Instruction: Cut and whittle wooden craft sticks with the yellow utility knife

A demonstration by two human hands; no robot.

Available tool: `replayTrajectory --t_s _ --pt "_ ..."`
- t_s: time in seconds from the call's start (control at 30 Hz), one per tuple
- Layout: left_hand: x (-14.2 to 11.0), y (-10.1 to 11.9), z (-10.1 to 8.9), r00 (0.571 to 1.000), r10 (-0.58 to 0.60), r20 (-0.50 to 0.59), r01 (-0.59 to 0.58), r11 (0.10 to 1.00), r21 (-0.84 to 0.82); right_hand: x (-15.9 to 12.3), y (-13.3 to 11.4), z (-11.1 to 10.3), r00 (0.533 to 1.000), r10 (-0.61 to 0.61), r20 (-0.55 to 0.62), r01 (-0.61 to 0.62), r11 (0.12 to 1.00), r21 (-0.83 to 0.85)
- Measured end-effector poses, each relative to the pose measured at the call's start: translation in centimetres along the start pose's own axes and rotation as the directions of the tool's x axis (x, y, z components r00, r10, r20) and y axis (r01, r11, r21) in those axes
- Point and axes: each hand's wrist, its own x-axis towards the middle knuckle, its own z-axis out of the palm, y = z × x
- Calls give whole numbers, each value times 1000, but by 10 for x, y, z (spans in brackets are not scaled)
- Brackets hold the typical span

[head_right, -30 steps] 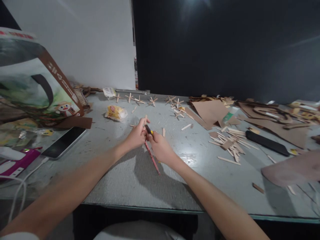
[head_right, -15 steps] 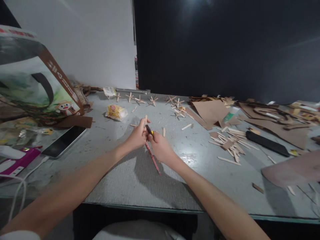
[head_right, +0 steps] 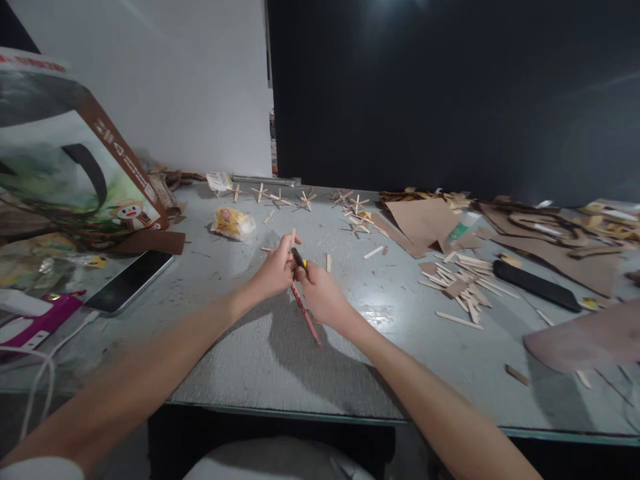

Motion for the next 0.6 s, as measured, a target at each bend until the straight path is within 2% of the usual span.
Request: replayTrajectory --t_s 0.17,0.4,0.6 --pt "-1 3 -3 999 1 52 -1 1000 -3 -2 -2 1 1000 1 -5 -1 1000 10" --pt "-2 0 -4 999 -20 50 19 1000 24 -2 -5 -1 997 73 22 -73 997 27" --pt "-5 -6 6 996 -69 -51 74 992 107 0 -1 3 993 113 19 -113 993 34"
